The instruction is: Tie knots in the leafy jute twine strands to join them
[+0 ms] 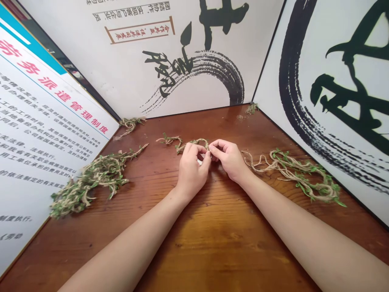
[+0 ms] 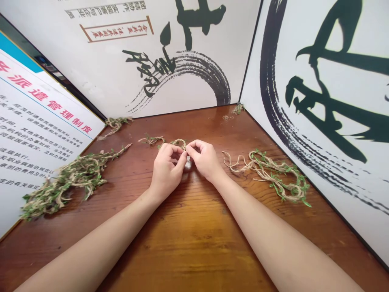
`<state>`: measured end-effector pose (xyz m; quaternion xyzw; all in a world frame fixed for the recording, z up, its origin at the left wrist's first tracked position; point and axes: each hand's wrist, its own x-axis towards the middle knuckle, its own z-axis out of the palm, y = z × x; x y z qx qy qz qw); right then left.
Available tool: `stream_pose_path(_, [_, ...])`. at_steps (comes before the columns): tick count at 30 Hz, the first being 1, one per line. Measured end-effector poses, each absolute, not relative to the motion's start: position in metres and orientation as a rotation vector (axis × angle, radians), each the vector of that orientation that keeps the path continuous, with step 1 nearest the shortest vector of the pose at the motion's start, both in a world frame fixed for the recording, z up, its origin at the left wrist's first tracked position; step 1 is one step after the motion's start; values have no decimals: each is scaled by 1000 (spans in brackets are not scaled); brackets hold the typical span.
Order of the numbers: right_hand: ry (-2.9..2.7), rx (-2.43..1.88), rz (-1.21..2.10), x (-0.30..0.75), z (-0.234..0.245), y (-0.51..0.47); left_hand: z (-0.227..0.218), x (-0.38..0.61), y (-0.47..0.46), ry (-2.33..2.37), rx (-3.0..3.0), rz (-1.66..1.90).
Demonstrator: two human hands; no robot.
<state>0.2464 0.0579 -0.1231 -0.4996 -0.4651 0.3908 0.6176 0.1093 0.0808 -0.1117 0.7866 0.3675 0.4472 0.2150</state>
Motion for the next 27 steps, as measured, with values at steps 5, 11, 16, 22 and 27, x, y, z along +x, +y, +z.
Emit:
stream_pose_path(5, [-1108,-1126,912,246,-121,56,-112,109,80,1168,2103,1258])
stream_pose_path(11, [-1173,-1118,832,246,-119,55,-111,109,78,1191,2078,1254])
stream_pose_path(16, [-1189,-1176,767,244,-120,55,-113,108,78,1127,2132,1323])
stream_pose_path(22, [-1138,-1190,797,245,-121,56,-113,109,77,1029,2188,1286])
stream_pose_path(27, [-1114,-1141,811,246,-120,56,-113,110,78,1127,2126,1237])
